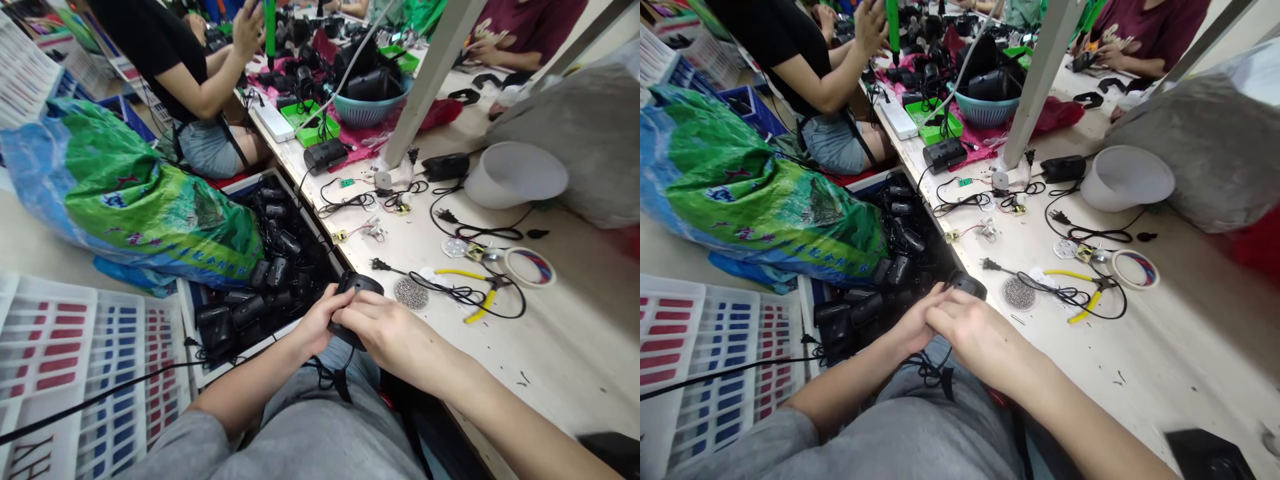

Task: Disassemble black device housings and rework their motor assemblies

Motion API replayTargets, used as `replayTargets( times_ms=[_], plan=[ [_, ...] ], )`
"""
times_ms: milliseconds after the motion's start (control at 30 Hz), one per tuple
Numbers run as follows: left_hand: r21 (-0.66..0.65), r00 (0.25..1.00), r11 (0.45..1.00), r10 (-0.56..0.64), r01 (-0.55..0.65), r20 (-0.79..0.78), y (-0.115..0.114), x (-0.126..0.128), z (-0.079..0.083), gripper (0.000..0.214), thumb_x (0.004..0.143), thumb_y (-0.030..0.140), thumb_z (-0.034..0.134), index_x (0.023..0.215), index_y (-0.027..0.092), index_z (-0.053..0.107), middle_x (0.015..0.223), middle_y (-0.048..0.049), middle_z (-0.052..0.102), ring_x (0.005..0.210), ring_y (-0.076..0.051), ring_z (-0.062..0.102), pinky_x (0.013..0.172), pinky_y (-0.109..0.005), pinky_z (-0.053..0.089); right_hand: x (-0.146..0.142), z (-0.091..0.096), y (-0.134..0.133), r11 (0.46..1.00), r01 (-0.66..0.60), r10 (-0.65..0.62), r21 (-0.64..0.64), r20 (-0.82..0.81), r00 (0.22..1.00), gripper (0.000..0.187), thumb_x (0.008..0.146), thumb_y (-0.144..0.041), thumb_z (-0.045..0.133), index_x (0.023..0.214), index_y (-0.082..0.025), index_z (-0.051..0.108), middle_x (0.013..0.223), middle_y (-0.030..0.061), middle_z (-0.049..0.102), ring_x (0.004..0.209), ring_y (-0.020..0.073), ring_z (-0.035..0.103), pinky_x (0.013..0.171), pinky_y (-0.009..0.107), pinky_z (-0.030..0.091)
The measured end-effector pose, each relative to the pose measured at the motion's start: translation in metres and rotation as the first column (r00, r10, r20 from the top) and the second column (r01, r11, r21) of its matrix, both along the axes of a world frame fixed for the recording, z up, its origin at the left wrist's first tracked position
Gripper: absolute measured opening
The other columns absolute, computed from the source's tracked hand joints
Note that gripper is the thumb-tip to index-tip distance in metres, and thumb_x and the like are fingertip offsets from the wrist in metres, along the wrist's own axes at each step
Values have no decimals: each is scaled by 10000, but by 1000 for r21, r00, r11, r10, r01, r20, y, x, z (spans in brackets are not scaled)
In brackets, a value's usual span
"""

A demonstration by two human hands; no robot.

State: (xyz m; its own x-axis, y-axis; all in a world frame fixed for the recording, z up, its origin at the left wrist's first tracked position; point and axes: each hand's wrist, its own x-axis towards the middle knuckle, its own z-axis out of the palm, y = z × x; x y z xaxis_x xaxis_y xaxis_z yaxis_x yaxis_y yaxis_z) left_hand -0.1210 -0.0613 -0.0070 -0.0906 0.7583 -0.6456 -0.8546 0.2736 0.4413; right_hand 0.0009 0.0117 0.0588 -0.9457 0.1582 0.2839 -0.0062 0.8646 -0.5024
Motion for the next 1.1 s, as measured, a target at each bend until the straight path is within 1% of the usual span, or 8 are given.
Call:
replayTargets(
  times_ms=[133,300,433,600,733,867,1000,1100],
  plan=[
    [-4,998,1000,-9,10,68,2,-1,5,456,581,300,923,812,180,549,691,52,601,577,-86,561,544,-202,402,3,0,3,999,-17,16,-45,-33,999,316,894,40,422,998,-162,642,878,65,706,880,192,634,728,283,575],
    [-48,995,999,-13,18,100,5,-5,8,380,641,236,891,855,176,583,712,40,636,620,-104,614,565,-203,433,6,-4,7,991,-13,-3,-131,-115,993,350,903,27,439,1102,-175,643,957,72,727,932,191,660,756,296,594],
    [30,994,998,-60,57,89,7,-11,10,282,683,240,856,755,162,595,657,31,619,552,-92,574,533,-208,435,8,-5,8,981,19,-42,-192,-121,992,350,918,2,458,1152,-191,634,968,64,724,905,183,658,757,306,596],
    [8,997,1000,-24,23,74,9,-13,11,321,658,208,872,738,172,563,651,34,616,544,-93,584,517,-202,442,6,-3,5,991,-10,-7,-136,-121,993,371,916,11,427,1161,-176,633,1016,80,730,1003,210,651,819,337,604],
    [44,999,998,-52,52,7,11,-20,10,364,608,229,900,782,167,587,650,29,625,535,-97,590,496,-193,443,7,-2,4,996,14,-27,-91,-141,990,341,908,11,435,1124,-157,637,993,94,716,957,217,648,788,345,599],
    [35,979,991,-125,132,-159,20,-58,14,473,550,163,878,956,162,634,734,-28,703,581,-159,647,532,-248,516,23,-2,0,983,110,-140,-148,-204,969,283,938,-31,459,1108,-185,626,1013,89,707,926,198,655,777,324,583],
    [2,946,994,-101,107,-309,47,-117,26,358,648,213,760,976,124,646,757,-93,724,659,-253,697,634,-390,590,51,-7,-12,953,202,-257,-227,-243,935,260,949,-42,455,1056,-214,618,912,53,699,829,165,666,719,271,569],
    [17,913,998,-52,64,-404,76,-156,37,308,708,286,679,965,118,655,772,-117,728,701,-304,706,645,-461,592,68,-20,-23,914,312,-379,-259,-271,885,219,955,-80,476,1007,-228,629,820,30,684,738,152,672,646,235,564]
  ],
)
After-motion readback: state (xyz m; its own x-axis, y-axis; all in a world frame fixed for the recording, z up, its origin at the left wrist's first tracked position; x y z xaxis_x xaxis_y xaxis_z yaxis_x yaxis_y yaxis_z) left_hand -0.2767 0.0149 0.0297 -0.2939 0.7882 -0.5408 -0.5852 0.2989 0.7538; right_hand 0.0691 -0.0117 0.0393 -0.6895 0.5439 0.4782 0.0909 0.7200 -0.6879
